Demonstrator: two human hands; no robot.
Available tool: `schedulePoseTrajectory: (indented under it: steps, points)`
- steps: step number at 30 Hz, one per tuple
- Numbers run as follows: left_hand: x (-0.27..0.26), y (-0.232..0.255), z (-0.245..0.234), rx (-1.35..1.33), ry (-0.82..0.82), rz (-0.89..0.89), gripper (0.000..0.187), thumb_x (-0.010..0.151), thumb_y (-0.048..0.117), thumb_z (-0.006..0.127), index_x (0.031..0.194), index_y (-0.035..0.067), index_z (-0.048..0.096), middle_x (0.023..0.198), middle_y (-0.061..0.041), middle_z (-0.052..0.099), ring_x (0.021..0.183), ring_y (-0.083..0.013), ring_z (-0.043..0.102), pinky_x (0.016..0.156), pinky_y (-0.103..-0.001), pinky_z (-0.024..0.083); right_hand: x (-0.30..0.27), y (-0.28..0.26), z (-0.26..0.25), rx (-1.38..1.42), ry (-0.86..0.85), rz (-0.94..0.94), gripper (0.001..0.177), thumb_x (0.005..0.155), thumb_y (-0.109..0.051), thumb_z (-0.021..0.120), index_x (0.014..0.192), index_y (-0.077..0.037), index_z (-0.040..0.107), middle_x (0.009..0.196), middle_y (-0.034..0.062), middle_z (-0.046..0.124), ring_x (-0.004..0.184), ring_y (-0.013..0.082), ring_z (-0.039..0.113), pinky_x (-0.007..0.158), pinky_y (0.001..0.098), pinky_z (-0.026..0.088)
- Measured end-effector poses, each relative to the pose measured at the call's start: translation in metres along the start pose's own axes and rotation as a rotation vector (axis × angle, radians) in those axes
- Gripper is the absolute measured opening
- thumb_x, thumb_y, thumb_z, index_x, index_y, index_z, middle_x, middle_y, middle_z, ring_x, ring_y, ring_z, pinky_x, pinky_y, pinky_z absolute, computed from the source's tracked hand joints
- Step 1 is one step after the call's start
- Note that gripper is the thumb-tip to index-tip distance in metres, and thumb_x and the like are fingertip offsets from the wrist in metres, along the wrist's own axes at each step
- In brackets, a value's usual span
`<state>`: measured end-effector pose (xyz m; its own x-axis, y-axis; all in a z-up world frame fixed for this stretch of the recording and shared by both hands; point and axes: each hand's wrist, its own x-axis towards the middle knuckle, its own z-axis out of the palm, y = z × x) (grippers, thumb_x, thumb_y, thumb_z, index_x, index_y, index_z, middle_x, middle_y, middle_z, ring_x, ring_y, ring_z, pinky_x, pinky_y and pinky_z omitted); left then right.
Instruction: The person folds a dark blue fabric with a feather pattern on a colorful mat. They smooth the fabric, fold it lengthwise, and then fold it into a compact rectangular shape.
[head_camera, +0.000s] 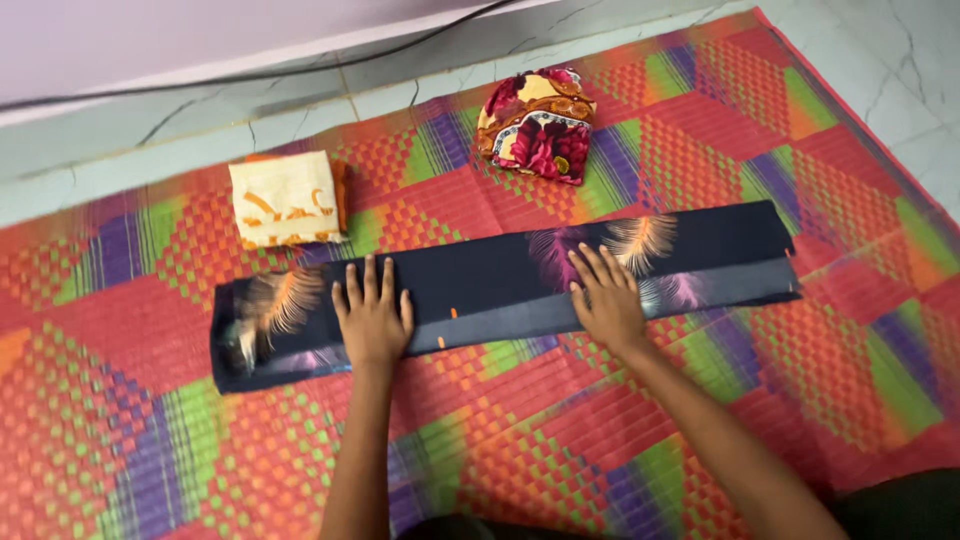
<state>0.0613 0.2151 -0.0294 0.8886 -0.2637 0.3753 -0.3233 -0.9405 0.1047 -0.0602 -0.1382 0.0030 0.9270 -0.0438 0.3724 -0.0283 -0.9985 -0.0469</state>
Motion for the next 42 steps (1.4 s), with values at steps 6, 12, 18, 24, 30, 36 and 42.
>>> schedulePoseTrajectory:
  steps: [6, 12, 18, 24, 30, 36, 42]
  points:
    - [-0.010, 0.103, 0.009, -0.248, -0.136, 0.090, 0.067, 0.095, 0.048, 0.050, 0.155, 0.018, 0.043, 0.164, -0.008, 0.033, 0.151, -0.0415, 0.024, 0.120, -0.065, 0.014, 0.003, -0.001, 0.007, 0.060, 0.003, 0.029, 0.054, 0.100, -0.036, 0.052, 0.150, -0.016, 0.052, 0.159, 0.0054, 0.047, 0.149, 0.0314, 0.039, 0.118, 0.0493, 0.031]
    - [-0.029, 0.218, 0.005, -0.230, 0.023, 0.022, 0.075, 0.093, 0.050, 0.052, 0.155, 0.008, 0.042, 0.165, -0.013, 0.032, 0.152, -0.0409, 0.023, 0.118, -0.067, 0.011, 0.007, 0.008, 0.008, 0.084, 0.043, 0.034, 0.055, 0.098, -0.038, 0.053, 0.149, -0.017, 0.053, 0.157, 0.0067, 0.048, 0.148, 0.0319, 0.038, 0.117, 0.0494, 0.030]
    - [-0.035, 0.224, -0.005, -0.186, 0.035, 0.010, 0.071, 0.096, 0.048, 0.052, 0.156, 0.011, 0.043, 0.165, -0.012, 0.036, 0.153, -0.0384, 0.026, 0.121, -0.064, 0.013, -0.002, 0.011, 0.007, 0.143, 0.042, 0.045, 0.055, 0.099, -0.038, 0.053, 0.149, -0.016, 0.054, 0.158, 0.0067, 0.048, 0.149, 0.0319, 0.038, 0.119, 0.0483, 0.029]
    - [-0.036, 0.225, -0.013, -0.221, 0.009, -0.026, 0.068, 0.095, 0.048, 0.053, 0.155, 0.016, 0.046, 0.164, -0.009, 0.038, 0.153, -0.0358, 0.028, 0.122, -0.062, 0.013, -0.007, 0.015, 0.023, 0.166, 0.049, -0.005, 0.056, 0.098, -0.041, 0.053, 0.148, -0.015, 0.055, 0.158, 0.0079, 0.047, 0.148, 0.0339, 0.038, 0.119, 0.0496, 0.028]
    - [-0.031, 0.229, -0.022, -0.237, 0.010, -0.047, 0.067, 0.094, 0.047, 0.054, 0.153, 0.017, 0.047, 0.163, -0.008, 0.039, 0.152, -0.0342, 0.029, 0.122, -0.061, 0.014, 0.004, 0.065, 0.028, 0.285, -0.042, 0.076, 0.056, 0.099, -0.044, 0.055, 0.149, -0.018, 0.055, 0.161, 0.0073, 0.045, 0.149, 0.0323, 0.036, 0.122, 0.0530, 0.024]
    - [-0.033, 0.221, -0.001, -0.285, 0.069, -0.046, 0.061, 0.093, 0.040, 0.056, 0.148, 0.013, 0.051, 0.159, -0.011, 0.043, 0.149, -0.0360, 0.031, 0.119, -0.062, 0.017, 0.017, 0.044, 0.020, 0.179, 0.132, 0.124, 0.051, 0.094, -0.040, 0.060, 0.140, -0.019, 0.061, 0.159, 0.0100, 0.046, 0.149, 0.0352, 0.034, 0.119, 0.0585, 0.023]
    - [-0.028, 0.190, 0.018, -0.755, 0.113, -0.141, 0.035, 0.100, 0.022, 0.054, 0.133, 0.019, 0.065, 0.142, 0.000, 0.065, 0.146, -0.0241, 0.054, 0.128, -0.050, 0.036, 0.038, -0.065, 0.035, 0.224, 0.077, 0.065, 0.046, 0.098, -0.030, 0.058, 0.141, -0.014, 0.063, 0.157, 0.0063, 0.052, 0.146, 0.0279, 0.044, 0.113, 0.0530, 0.035]
